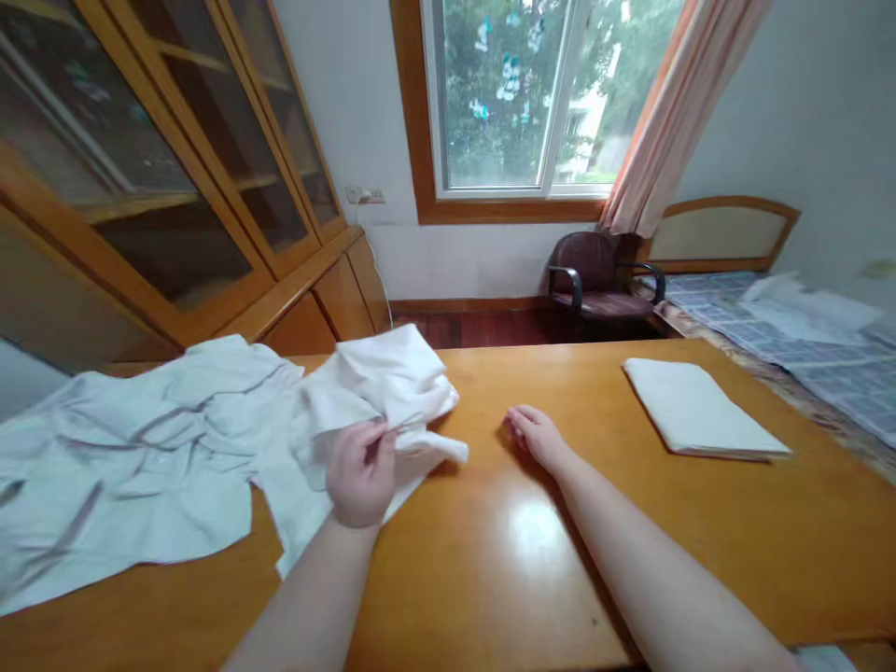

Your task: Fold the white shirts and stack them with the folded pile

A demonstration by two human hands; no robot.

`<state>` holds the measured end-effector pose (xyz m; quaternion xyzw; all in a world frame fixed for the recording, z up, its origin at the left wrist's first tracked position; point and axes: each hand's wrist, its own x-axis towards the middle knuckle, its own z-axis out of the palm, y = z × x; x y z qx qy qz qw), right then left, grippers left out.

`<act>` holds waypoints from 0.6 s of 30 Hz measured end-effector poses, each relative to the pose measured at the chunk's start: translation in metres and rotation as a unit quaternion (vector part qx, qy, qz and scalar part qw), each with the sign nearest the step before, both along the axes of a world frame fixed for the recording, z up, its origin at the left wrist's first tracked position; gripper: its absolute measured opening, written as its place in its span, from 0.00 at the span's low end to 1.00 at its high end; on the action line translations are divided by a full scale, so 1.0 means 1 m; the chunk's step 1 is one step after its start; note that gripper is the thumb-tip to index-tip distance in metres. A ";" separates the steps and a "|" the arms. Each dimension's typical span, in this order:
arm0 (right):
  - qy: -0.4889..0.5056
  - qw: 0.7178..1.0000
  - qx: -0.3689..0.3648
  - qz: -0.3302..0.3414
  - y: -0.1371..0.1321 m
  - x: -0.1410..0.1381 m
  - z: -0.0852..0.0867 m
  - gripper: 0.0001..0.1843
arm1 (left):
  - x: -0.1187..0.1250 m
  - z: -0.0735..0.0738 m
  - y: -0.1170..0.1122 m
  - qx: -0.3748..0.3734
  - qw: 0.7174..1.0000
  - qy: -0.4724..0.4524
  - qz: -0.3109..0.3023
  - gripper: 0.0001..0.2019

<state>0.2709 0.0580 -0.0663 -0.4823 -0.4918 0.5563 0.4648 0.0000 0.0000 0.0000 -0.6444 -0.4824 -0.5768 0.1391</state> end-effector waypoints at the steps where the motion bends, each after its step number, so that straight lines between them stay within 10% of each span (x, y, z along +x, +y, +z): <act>1: 0.007 1.000 -0.008 -0.002 0.000 0.000 0.001 0.23 | 0.011 -0.002 0.001 -0.061 0.998 -0.010 -0.015 0.03; 7: 0.014 1.000 -0.001 0.010 0.000 0.000 0.005 0.22 | 0.055 -0.022 0.014 -0.378 0.898 -0.024 -0.225 0.10; 11: -0.018 0.999 0.019 0.031 0.000 -0.002 0.004 0.22 | 0.050 -0.024 0.016 -0.459 0.820 -0.083 -0.331 0.17; 14: -0.056 0.997 0.037 0.034 -0.002 -0.002 0.003 0.27 | 0.030 -0.012 0.015 -0.425 0.859 -0.104 -0.265 0.15; 18: -0.180 0.973 0.142 0.021 -0.011 -0.003 0.007 0.44 | -0.002 -0.002 0.024 -0.336 0.942 0.020 0.009 0.24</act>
